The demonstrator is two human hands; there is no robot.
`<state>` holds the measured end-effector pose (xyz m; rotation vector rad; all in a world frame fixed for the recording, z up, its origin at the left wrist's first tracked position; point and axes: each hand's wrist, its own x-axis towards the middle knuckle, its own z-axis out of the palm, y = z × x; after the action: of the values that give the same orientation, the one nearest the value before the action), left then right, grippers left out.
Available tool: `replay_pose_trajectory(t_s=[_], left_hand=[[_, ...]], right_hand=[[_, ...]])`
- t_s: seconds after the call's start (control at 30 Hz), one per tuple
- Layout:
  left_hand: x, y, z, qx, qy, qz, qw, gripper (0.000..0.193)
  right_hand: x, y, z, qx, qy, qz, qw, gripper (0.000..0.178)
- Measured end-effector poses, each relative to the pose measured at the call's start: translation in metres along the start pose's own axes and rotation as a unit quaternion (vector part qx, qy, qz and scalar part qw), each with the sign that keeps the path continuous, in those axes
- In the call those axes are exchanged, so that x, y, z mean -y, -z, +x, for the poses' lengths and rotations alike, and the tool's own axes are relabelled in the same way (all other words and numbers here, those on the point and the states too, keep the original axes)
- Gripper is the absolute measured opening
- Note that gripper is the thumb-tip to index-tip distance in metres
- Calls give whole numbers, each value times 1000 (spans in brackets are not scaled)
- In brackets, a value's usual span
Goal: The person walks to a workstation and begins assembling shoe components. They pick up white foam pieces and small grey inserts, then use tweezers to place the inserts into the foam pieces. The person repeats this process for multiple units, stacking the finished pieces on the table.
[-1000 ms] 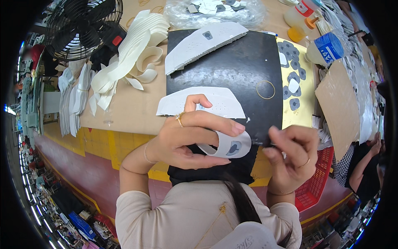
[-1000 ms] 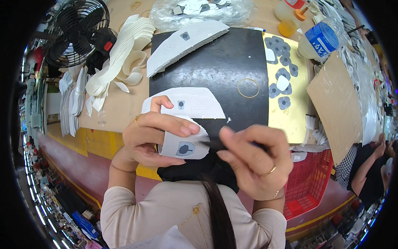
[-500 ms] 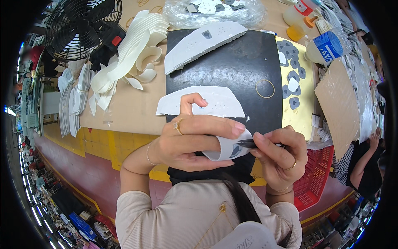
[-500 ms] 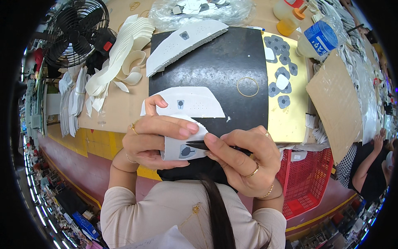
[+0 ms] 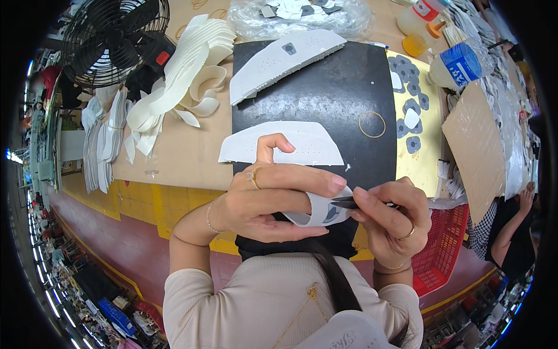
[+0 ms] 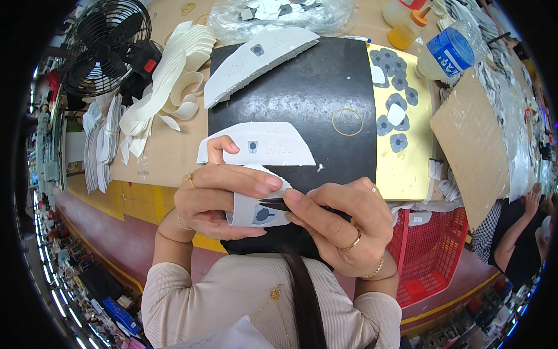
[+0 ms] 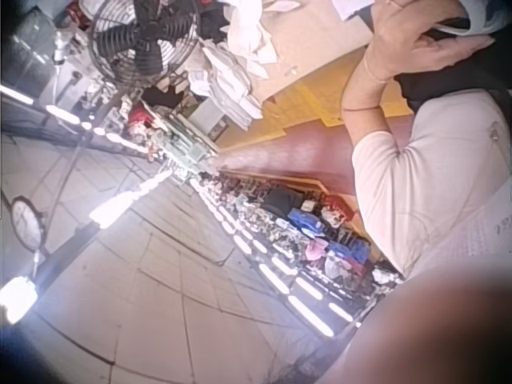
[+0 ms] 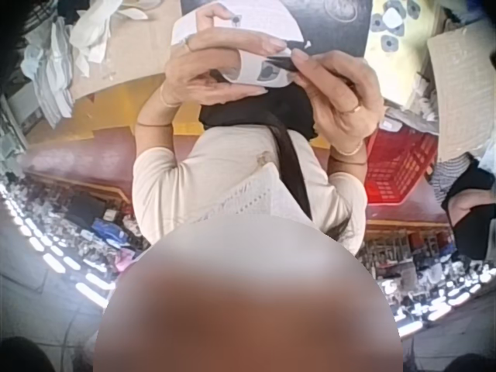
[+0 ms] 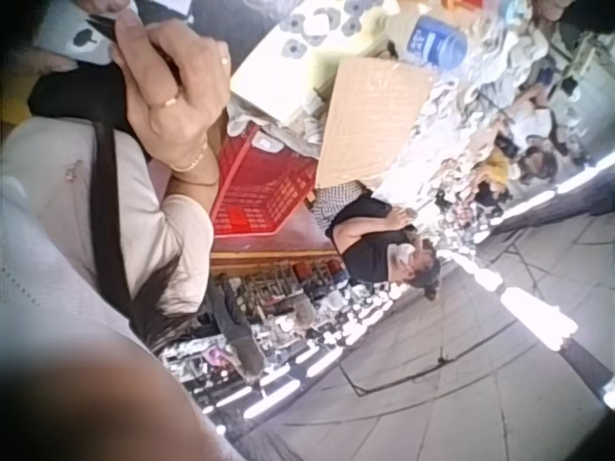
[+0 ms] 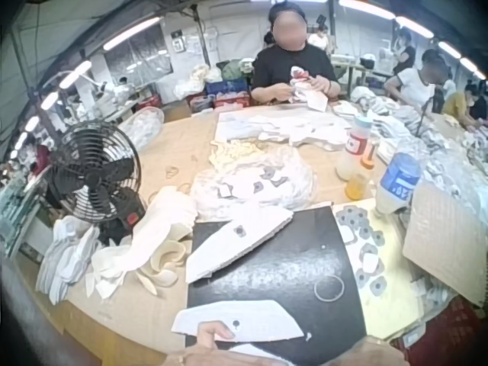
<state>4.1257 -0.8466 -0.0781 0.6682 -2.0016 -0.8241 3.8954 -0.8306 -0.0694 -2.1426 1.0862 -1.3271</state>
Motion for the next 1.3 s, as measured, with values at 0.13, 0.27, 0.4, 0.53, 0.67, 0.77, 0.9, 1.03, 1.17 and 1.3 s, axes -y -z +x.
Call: replay_pose_trajectory(t_s=[0.13, 0.27, 0.4, 0.53, 0.67, 0.77, 0.9, 1.03, 1.17, 1.3], left_hand=[[3, -2, -1, -16, -8, -23, 1000, 35], [3, 0, -1, -3, -2, -39, 999, 39], [5, -2, -2, -8, 2, -86, 996, 45], [4, 1, -1, 2, 4, -74, 997, 48], [3, 3, 1, 13, 9, -62, 998, 47], [2, 2, 1, 9, 9, -62, 998, 46], [2, 2, 0, 15, 19, -70, 997, 42], [4, 1, 0, 14, 28, -103, 994, 38], [4, 3, 0, 34, 38, -134, 990, 36], [7, -2, -2, 31, 54, -175, 983, 32]], right_hand=[[0, 1, 2, 6, -2, 0, 1000, 40], [-1, -1, 0, -1, -2, 12, 1000, 38], [-3, 0, -1, -2, -5, 18, 1000, 38], [0, 3, 1, 7, -17, 15, 1000, 38], [1, 3, 2, 12, -10, 0, 1000, 38], [2, 3, 0, 14, -7, -12, 1000, 38], [0, 1, 0, 11, 1, 4, 1000, 37], [-6, 1, 2, 9, 21, 21, 1000, 37], [-14, 3, 5, 46, 7, 78, 996, 33], [-37, -3, 0, 75, -106, 361, 923, 24]])
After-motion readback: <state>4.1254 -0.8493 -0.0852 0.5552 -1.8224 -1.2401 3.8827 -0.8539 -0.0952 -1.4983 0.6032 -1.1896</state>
